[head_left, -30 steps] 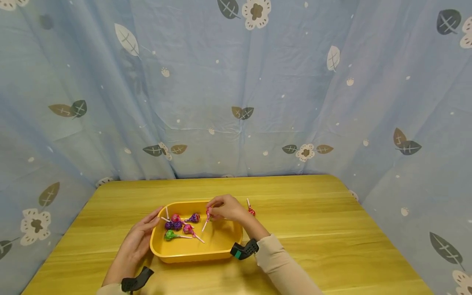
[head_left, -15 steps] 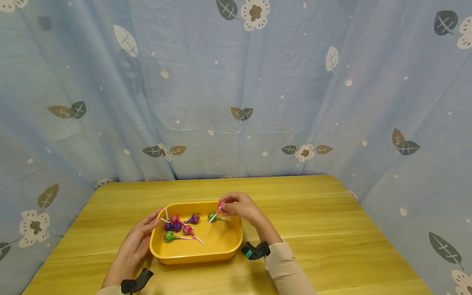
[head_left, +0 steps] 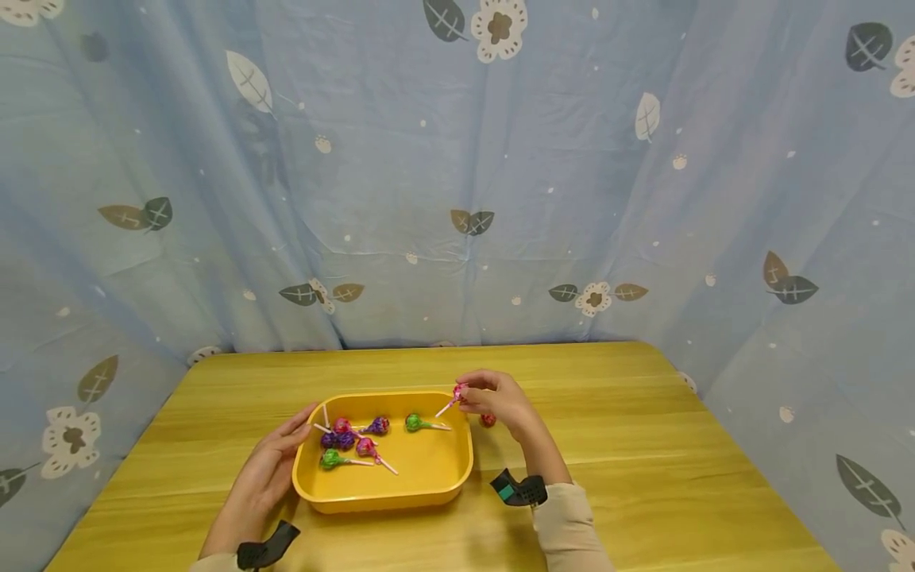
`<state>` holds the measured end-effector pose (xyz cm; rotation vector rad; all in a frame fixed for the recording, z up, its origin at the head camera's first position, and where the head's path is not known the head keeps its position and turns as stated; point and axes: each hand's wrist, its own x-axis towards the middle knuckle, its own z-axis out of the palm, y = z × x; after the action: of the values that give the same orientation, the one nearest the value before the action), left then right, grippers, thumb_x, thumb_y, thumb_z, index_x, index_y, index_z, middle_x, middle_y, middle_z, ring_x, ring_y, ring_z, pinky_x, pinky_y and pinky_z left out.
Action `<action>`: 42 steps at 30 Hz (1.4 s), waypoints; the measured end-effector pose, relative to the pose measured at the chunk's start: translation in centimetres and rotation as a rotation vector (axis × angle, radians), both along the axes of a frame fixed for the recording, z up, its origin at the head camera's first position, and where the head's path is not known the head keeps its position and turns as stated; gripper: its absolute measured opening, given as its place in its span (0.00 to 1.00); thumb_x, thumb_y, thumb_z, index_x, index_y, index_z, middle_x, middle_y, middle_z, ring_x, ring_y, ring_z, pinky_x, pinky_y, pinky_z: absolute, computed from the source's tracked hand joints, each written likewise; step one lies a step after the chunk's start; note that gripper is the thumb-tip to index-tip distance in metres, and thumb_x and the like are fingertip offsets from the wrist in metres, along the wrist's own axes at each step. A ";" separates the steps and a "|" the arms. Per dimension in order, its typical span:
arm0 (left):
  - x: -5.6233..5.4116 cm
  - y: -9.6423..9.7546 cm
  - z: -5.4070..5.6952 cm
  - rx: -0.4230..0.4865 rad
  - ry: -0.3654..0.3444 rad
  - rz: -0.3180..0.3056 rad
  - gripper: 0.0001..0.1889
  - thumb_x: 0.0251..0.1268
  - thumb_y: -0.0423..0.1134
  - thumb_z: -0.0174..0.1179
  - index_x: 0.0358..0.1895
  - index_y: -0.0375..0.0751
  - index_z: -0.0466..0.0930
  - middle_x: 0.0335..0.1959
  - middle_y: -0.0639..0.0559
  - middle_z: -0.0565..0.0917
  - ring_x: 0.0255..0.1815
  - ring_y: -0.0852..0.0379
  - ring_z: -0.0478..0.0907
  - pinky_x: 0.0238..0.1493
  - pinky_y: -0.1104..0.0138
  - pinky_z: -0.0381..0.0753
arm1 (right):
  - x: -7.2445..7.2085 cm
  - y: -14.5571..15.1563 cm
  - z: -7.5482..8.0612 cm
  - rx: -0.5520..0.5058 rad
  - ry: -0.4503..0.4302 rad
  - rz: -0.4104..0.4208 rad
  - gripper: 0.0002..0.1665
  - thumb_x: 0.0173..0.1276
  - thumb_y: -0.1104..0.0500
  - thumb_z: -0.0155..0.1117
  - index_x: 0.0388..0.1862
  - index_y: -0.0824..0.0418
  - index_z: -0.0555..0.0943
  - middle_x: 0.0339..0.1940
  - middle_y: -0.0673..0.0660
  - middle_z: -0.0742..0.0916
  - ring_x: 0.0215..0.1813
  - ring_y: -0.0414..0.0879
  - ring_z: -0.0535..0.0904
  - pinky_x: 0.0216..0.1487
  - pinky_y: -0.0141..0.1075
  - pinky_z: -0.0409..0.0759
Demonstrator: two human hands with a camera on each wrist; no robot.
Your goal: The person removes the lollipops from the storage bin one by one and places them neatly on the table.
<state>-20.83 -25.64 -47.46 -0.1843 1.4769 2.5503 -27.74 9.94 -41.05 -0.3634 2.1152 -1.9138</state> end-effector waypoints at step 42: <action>-0.1 -0.1 -0.3 -0.034 0.035 -0.008 0.15 0.76 0.35 0.49 0.49 0.63 0.80 0.52 0.69 0.77 0.56 0.69 0.73 0.68 0.60 0.60 | -1.3 5.4 -2.1 0.008 -0.122 -0.369 0.14 0.71 0.67 0.58 0.52 0.75 0.76 0.41 0.67 0.83 0.36 0.50 0.85 0.52 0.50 0.79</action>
<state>-20.91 -25.75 -47.73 -0.1396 1.5306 2.5363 -29.07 15.37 -43.11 0.1562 2.2266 -2.0552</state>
